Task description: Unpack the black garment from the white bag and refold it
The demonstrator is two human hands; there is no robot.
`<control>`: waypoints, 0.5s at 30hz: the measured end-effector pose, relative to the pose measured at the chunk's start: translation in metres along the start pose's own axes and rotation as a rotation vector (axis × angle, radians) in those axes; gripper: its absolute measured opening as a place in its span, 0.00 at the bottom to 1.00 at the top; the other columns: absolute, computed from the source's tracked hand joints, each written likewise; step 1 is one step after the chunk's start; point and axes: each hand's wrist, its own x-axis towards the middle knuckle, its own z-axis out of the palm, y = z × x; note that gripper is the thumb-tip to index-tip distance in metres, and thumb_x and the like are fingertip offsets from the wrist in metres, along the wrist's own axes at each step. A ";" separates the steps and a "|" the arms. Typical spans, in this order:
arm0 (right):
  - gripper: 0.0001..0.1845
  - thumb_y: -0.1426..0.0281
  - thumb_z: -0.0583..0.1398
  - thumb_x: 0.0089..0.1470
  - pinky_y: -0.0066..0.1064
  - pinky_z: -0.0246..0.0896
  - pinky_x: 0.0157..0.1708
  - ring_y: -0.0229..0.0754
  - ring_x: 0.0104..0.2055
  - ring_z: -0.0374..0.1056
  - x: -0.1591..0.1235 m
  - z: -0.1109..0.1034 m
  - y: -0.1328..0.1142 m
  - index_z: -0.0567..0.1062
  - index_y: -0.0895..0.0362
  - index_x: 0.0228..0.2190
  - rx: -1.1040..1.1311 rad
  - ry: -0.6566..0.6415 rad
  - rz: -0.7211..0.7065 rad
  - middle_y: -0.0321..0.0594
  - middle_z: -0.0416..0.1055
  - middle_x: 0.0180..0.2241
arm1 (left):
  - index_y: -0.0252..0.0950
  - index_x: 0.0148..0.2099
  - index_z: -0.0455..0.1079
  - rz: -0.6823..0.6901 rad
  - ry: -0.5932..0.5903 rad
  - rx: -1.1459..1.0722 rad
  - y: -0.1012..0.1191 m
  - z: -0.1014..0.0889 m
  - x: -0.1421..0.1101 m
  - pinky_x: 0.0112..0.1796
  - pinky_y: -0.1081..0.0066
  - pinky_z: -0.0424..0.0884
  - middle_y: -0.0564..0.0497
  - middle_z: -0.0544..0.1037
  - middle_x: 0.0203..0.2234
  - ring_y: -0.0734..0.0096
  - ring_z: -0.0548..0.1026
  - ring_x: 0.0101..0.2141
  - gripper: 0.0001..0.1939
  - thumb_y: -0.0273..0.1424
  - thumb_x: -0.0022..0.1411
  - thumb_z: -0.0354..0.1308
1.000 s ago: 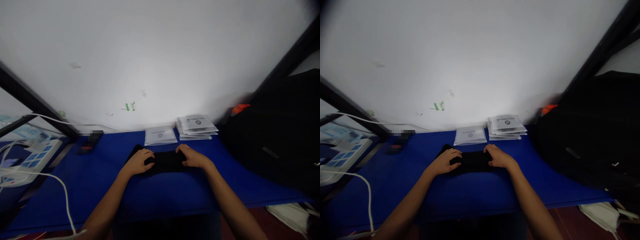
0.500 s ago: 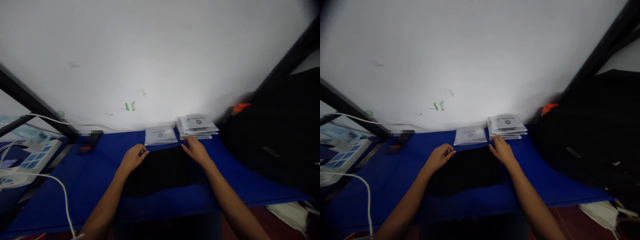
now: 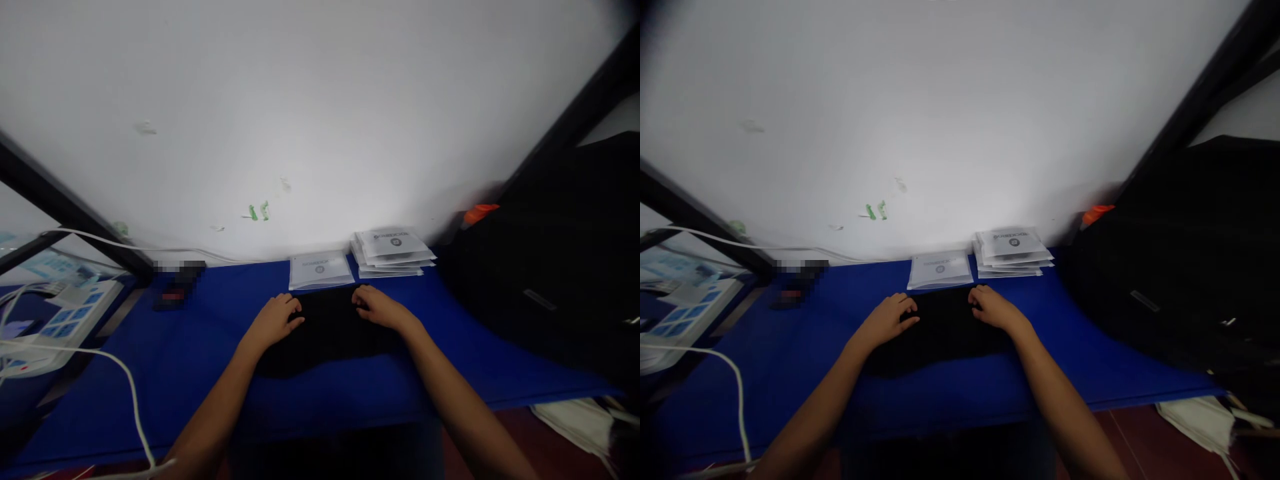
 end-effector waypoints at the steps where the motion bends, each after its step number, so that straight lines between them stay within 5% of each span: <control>1: 0.11 0.80 0.59 0.49 0.33 0.61 0.41 0.43 0.40 0.64 -0.001 -0.001 0.002 0.70 0.57 0.36 -0.025 0.025 0.003 0.42 0.68 0.36 | 0.38 0.42 0.70 -0.006 0.027 0.037 0.000 0.002 0.001 0.41 0.63 0.66 0.47 0.75 0.37 0.59 0.72 0.40 0.09 0.37 0.65 0.56; 15: 0.06 0.68 0.60 0.58 0.35 0.60 0.43 0.46 0.42 0.65 -0.004 -0.010 0.001 0.71 0.58 0.37 -0.079 0.099 0.039 0.45 0.70 0.38 | 0.36 0.46 0.69 -0.150 0.254 0.115 -0.018 -0.004 0.000 0.44 0.59 0.66 0.44 0.73 0.42 0.55 0.70 0.44 0.08 0.26 0.64 0.55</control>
